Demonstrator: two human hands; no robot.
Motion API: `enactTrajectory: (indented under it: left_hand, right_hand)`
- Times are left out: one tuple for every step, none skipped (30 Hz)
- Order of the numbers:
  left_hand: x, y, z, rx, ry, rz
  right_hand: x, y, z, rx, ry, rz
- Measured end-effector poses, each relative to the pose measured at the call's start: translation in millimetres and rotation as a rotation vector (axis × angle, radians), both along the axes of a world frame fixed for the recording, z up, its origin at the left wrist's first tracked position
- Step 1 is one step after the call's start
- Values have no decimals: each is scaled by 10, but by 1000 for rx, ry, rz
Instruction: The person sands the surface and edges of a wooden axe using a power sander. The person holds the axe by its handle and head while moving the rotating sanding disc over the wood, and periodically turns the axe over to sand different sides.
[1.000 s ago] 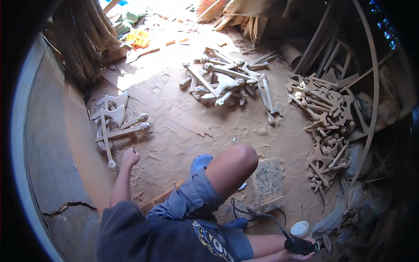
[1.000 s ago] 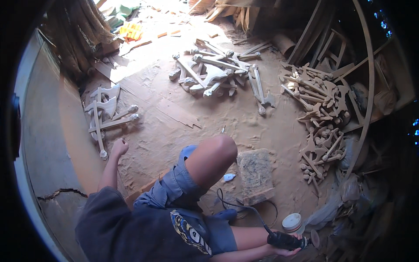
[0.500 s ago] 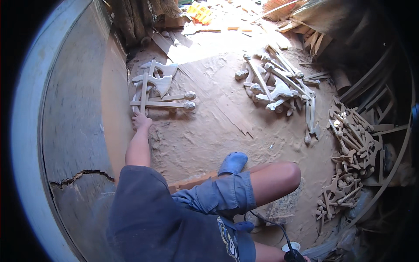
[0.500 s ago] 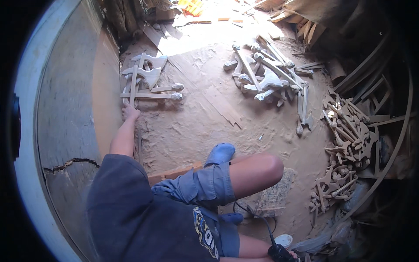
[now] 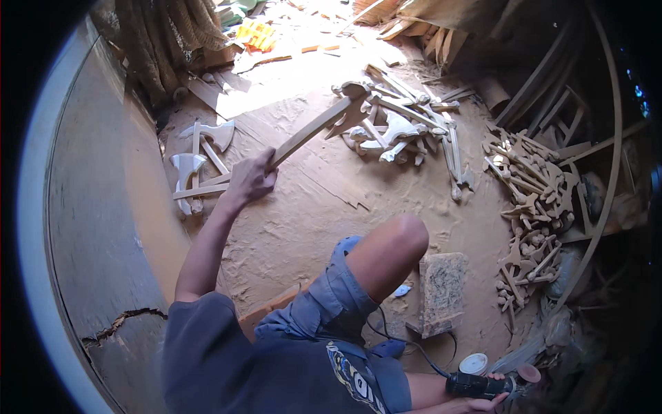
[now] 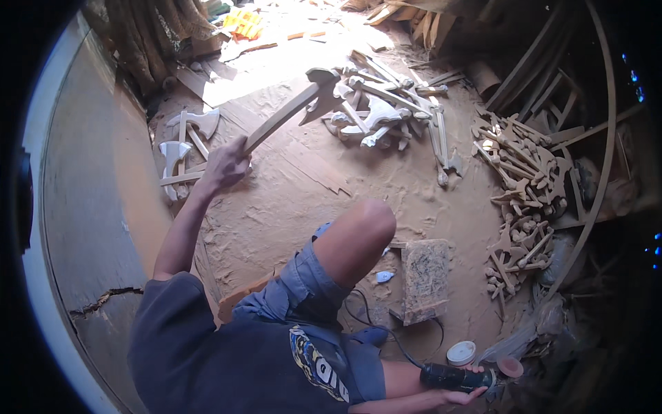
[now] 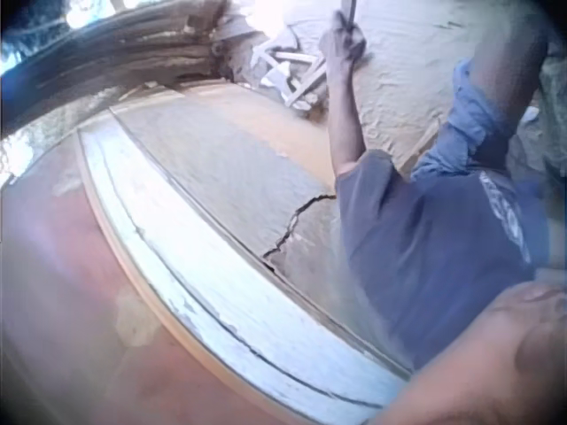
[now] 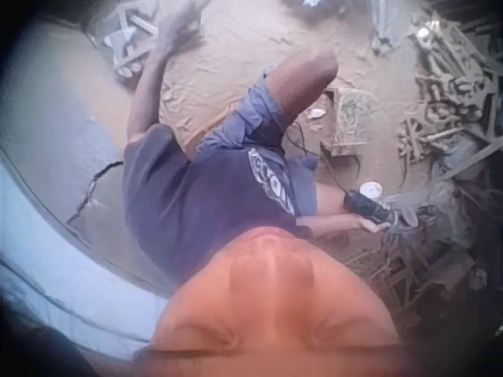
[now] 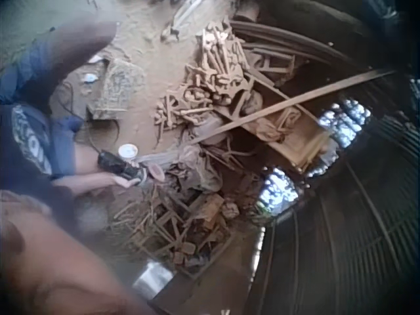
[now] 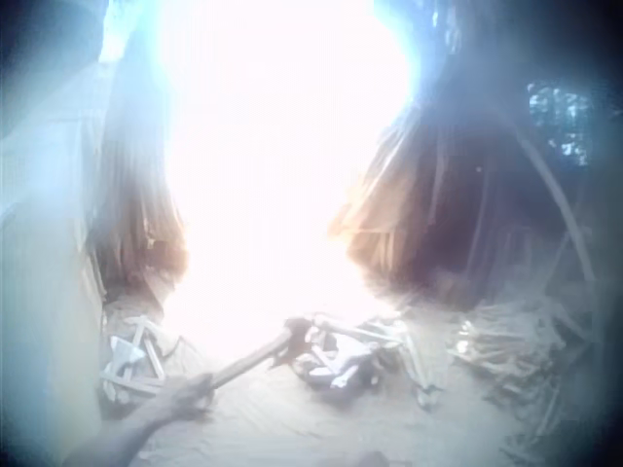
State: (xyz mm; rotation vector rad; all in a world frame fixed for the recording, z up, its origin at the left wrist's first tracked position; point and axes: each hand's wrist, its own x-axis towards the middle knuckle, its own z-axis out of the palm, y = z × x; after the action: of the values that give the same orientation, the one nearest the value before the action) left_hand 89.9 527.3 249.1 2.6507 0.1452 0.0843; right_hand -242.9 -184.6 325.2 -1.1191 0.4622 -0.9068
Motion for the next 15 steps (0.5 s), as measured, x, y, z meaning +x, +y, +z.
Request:
enactTrajectory:
  left_hand:
    - [174, -182, 220, 135, -174, -74]
    - [546, -781, 457, 157, -273, -171]
    - [757, -1125, 642, 225, -343, -229]
    - [1011, -1449, 704, 208, -367, -299]
    - [1245, -1733, 752, 340, -367, -421]
    - [1390, -2029, 797, 477, -370, -541]
    - [1433, -2426, 891, 557, -405, -670]
    - [1443, -2783, 840, 571, -412, -755]
    - [1420, -3124, 737, 577, -433, -837]
    - [1372, -3336, 440, 670, -590, -926]
    - [1177, -3583, 174, 663, -825, -992]
    - [818, -4006, 122, 764, -549, -1010]
    - [632, -4127, -243, 683, -664, -1036]
    - [321, -4415, -390, 705, -518, -1046]
    - [120, -4587, -519, 712, -370, -1119]
  right_hand:
    - [51, -66, -53, 15, 42, 6]
    - [-39, -168, 158, -51, 81, -181]
    - [71, -101, 275, -69, 135, -271]
    - [62, -232, 259, -220, 194, -313]
    - [160, -156, 290, -142, 214, -308]
    - [331, 37, 411, -194, 204, -275]
    - [276, -108, 462, -121, 226, -194]
    - [337, -82, 584, -96, 283, -221]
    - [203, -379, 506, -69, 308, -207]
    - [399, -193, 579, -253, 304, -269]
    - [486, -80, 626, -421, 337, -346]
    - [380, -224, 486, -569, 455, -400]
    - [416, -158, 434, -583, 537, -378]
    - [418, -160, 296, -572, 481, -344]
    - [421, -136, 130, -555, 538, -336]
